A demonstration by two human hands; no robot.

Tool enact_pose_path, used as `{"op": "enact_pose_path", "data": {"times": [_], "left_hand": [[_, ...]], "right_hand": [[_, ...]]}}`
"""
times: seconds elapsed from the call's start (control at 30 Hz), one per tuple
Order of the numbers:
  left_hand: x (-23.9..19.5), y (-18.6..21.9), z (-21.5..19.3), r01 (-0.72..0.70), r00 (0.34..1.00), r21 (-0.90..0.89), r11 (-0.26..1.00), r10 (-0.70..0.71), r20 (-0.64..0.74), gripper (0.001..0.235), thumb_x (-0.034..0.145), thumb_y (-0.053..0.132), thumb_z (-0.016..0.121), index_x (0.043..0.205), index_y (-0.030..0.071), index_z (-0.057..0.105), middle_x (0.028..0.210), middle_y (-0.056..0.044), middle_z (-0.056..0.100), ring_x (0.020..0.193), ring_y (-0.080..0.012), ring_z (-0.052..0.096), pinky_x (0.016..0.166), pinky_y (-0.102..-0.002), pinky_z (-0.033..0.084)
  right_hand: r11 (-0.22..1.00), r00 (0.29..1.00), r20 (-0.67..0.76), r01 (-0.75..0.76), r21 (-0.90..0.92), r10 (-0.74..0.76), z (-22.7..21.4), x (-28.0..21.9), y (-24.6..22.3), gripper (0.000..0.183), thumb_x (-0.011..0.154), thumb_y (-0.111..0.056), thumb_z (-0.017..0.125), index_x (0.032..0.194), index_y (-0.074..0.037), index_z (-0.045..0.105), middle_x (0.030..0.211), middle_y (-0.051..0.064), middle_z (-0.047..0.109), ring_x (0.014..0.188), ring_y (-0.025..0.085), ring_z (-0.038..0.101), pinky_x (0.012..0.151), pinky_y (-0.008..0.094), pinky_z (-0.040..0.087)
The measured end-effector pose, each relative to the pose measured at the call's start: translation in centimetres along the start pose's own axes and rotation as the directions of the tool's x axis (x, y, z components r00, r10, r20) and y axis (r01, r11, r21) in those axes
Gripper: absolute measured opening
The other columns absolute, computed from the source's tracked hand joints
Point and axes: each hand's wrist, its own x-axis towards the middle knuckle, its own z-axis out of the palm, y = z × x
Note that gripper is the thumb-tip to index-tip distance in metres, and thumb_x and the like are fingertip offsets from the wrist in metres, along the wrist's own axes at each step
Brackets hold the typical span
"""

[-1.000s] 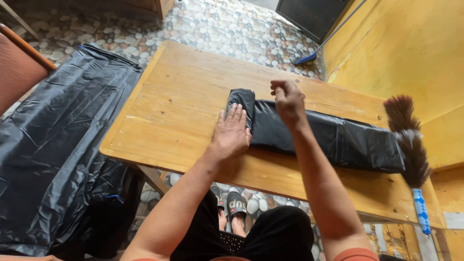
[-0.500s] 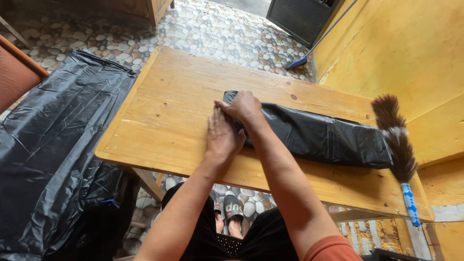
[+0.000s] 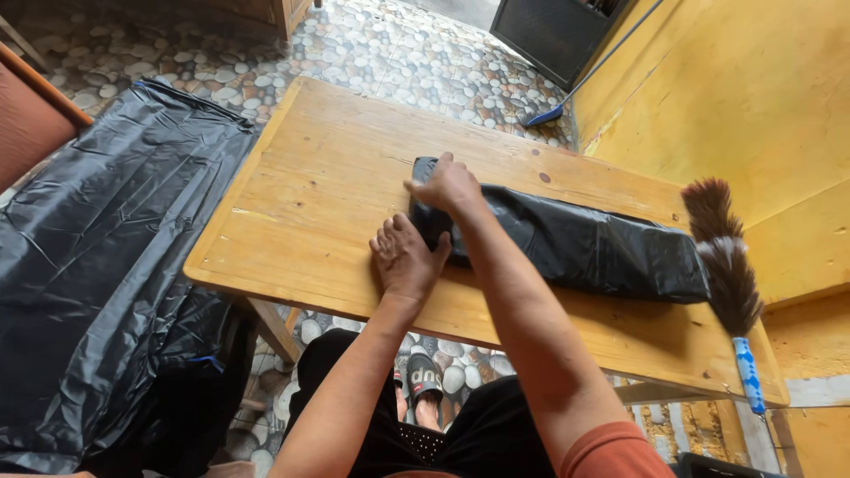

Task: The person folds a large black plastic sheet on a wooden table. They smooth the sheet with a brush, fold it into a long strip, and then roll it into a compact bundle.

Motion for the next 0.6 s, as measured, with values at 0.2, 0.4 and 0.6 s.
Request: {"op": "enact_pose_path", "data": {"times": [0.2,0.4,0.6], "left_hand": [[0.5,-0.5,-0.3,-0.018,1.0,0.042,0.999,0.018,0.019,0.084,0.087,0.054,0.064,0.14,-0.007,0.041,0.121,-0.023,0.057,0.113,-0.0402,0.061,0.101,-0.052,0.042],[1.3,-0.1,-0.1,-0.028,0.998,0.075,0.997,0.024,0.051,0.079,0.087,0.048,0.066,0.141,-0.001,0.037,0.123,-0.016,0.052,0.109,-0.036,0.063,0.099,-0.048,0.042],[1.3,2.1,2.0,-0.126,0.989,0.217,0.968,0.139,-0.042,0.054,0.09,0.029,0.061,0.132,0.0,0.042,0.109,-0.007,0.05,0.085,-0.0307,0.067,0.089,-0.045,0.045]], "right_hand": [[0.953,0.947,-0.16,0.294,0.072,-0.28,-1.1,-2.6,6.3,0.036,0.101,-0.039,0.057,0.12,-0.014,0.072,0.107,0.02,0.072,0.108,0.045,0.068,0.091,0.057,0.056],[0.959,0.982,-0.093,0.184,0.217,-0.167,1.2,-1.7,9.8,0.056,0.105,-0.05,0.041,0.13,-0.01,0.07,0.126,0.026,0.068,0.123,0.048,0.06,0.105,0.057,0.048],[0.991,0.992,0.127,-0.023,0.132,0.006,-6.3,-7.5,1.5,0.11,0.084,-0.093,0.035,0.135,0.002,0.057,0.135,0.032,0.059,0.134,0.048,0.052,0.11,0.059,0.042]]}}
